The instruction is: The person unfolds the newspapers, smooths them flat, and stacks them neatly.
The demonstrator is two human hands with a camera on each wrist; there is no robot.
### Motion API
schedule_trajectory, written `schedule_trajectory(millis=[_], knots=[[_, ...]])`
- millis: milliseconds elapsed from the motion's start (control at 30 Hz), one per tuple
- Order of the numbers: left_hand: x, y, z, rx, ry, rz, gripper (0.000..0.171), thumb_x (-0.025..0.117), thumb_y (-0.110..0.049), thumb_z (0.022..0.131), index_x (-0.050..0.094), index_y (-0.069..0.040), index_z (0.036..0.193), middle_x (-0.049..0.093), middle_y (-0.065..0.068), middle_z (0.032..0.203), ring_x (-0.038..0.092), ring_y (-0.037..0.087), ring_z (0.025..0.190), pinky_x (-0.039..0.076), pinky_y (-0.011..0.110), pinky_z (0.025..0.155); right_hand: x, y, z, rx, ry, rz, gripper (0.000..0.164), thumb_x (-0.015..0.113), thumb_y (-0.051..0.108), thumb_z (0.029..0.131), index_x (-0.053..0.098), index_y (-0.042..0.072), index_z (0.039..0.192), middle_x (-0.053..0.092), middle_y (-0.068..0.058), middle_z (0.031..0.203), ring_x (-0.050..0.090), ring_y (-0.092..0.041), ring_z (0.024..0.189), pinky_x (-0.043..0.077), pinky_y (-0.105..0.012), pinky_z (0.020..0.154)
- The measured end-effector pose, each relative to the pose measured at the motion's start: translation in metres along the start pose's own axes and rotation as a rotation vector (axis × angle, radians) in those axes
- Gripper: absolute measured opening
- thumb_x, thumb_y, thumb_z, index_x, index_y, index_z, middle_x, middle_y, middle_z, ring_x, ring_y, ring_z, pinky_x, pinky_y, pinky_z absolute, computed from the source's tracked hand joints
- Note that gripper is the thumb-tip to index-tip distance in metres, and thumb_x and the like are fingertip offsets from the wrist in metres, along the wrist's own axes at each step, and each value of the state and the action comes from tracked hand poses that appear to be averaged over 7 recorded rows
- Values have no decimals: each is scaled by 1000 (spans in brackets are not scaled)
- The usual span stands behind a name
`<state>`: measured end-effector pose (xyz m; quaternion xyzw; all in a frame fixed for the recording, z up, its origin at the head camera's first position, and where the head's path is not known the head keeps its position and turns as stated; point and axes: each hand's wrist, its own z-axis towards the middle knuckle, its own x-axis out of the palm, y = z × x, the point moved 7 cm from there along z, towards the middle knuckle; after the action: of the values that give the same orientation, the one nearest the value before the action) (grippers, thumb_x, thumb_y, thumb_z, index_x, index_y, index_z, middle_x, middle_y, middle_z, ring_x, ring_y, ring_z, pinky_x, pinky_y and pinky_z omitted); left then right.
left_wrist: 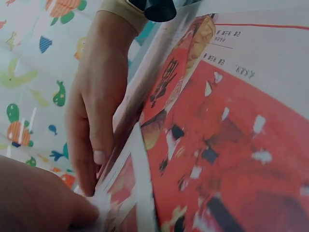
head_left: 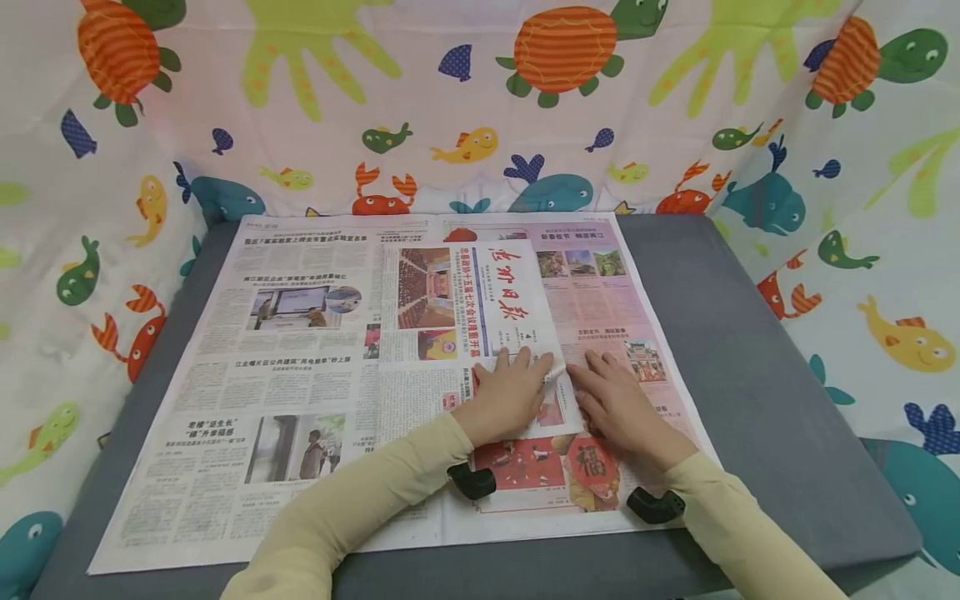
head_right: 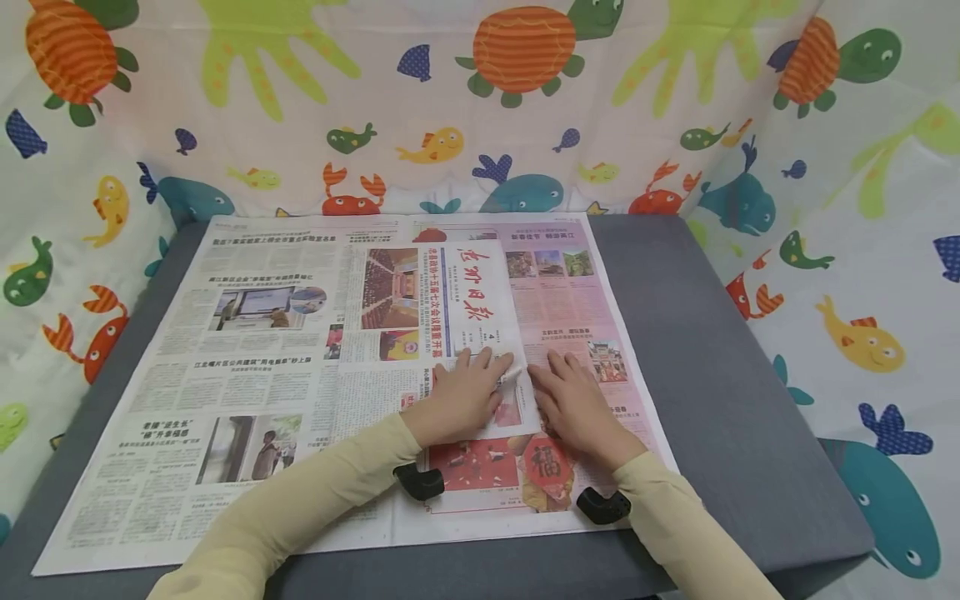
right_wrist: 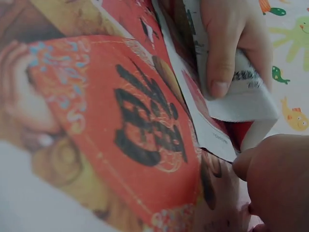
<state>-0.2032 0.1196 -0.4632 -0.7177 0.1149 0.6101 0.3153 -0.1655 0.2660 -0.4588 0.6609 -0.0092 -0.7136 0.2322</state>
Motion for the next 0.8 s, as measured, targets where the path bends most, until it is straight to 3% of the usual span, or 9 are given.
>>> schedule_trajectory(millis=[200, 267, 400, 567, 800], knots=[[-31, 9, -9, 91, -153, -162, 50, 52, -12, 104, 45, -15, 154, 60, 10, 146, 61, 29, 130, 56, 46, 98, -1, -2, 6, -12, -9, 47, 44, 53, 10, 102, 54, -2, 144, 45, -36, 151, 37, -57, 143, 29, -68, 116], [-44, 14, -14, 102, -212, -245, 50, 53, -8, 103, 47, -12, 153, 61, 11, 145, 62, 27, 131, 55, 43, 101, -1, -1, 10, -5, 1, 57, 47, 53, 12, 102, 51, -3, 146, 43, -36, 152, 36, -56, 144, 28, -68, 117], [-71, 34, -28, 53, -333, -425, 52, 55, -6, 101, 48, -9, 152, 64, 16, 140, 66, 30, 122, 56, 48, 96, 1, 6, 20, -24, 4, 47, 54, 60, 17, 99, 49, -4, 148, 42, -35, 154, 36, -54, 145, 28, -66, 118], [-100, 66, -56, 3, -546, -640, 50, 54, -6, 97, 51, -1, 146, 70, 23, 122, 68, 30, 88, 57, 46, 77, 9, 33, 39, -110, 10, -7, 59, 68, 26, 95, 53, -2, 146, 44, -36, 152, 39, -57, 142, 32, -66, 117], [-124, 114, -106, -62, -880, -864, 43, 57, 3, 89, 53, 5, 132, 68, 23, 112, 67, 26, 92, 55, 32, 75, 25, 69, 59, -228, 69, -25, 63, 68, 37, 96, 53, 5, 148, 42, -33, 155, 38, -57, 143, 35, -67, 114]])
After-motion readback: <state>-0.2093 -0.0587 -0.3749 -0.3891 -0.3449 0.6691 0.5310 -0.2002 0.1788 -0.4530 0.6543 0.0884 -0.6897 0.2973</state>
